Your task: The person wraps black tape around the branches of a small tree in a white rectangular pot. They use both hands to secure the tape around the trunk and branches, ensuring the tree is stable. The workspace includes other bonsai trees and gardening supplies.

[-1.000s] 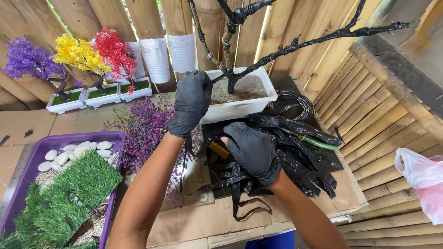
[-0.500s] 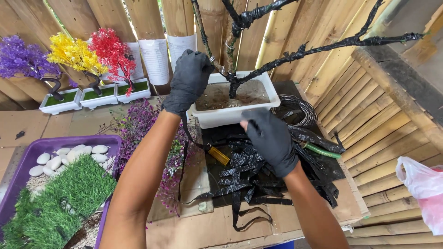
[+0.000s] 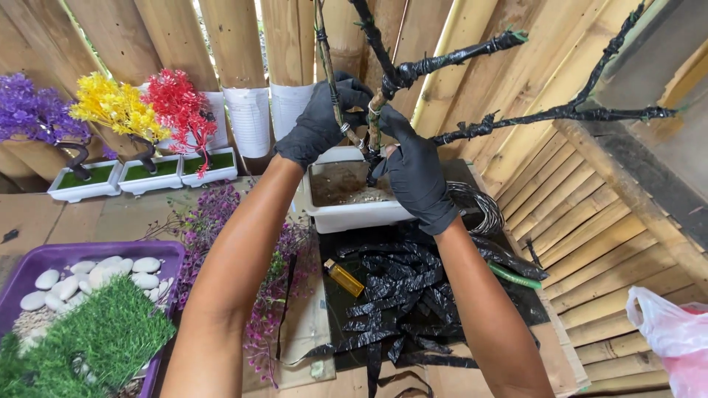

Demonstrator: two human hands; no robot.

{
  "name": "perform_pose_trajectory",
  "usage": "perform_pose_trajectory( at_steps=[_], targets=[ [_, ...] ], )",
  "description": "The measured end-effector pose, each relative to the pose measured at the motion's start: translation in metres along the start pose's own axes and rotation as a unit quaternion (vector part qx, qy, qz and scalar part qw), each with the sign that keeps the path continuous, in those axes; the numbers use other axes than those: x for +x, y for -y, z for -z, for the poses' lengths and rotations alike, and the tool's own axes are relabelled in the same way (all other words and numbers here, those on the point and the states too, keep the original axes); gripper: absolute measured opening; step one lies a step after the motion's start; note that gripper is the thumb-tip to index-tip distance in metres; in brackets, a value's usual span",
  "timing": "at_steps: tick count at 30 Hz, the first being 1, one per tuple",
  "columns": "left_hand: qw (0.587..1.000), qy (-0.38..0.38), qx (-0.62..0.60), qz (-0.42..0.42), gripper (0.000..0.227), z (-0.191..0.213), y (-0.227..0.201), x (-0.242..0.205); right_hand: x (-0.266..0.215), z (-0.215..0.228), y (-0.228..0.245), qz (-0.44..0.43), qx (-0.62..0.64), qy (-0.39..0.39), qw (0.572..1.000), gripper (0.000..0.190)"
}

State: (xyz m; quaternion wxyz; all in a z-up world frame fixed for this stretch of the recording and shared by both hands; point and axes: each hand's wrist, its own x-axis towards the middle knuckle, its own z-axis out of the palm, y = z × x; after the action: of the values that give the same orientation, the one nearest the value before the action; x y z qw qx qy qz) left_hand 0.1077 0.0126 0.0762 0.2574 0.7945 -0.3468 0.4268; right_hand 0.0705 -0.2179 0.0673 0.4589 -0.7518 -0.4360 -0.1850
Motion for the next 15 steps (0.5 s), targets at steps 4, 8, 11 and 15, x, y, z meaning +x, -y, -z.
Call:
perform_pose_trajectory(
  at_steps=[4, 8, 11, 15],
  targets=[
    [0.993, 0.109, 0.044, 0.018, 0.041, -0.042, 0.068, 0.014, 0.013, 0.003, -0.022, 0.044, -0.042, 0.022, 0.998, 0.052],
    [0.997, 0.027, 0.043, -0.054, 0.014, -0.057, 0.078, 0.030, 0.019, 0.013, -0.036, 0.019, -0.034, 0.105, 0.994, 0.051],
    [0.998, 0.025, 0.032, -0.040, 0.018, -0.072, 0.099, 0.025, 0.021, 0.008, -0.038, 0.027, -0.067, 0.117, 0.991, 0.051],
    [0.997, 0.001, -0.028, -0.071, 0.009, -0.059, 0.075, 0.037, 0.031, 0.003, -0.002, 0.098, -0.130, 0.066, 0.984, 0.057]
  ],
)
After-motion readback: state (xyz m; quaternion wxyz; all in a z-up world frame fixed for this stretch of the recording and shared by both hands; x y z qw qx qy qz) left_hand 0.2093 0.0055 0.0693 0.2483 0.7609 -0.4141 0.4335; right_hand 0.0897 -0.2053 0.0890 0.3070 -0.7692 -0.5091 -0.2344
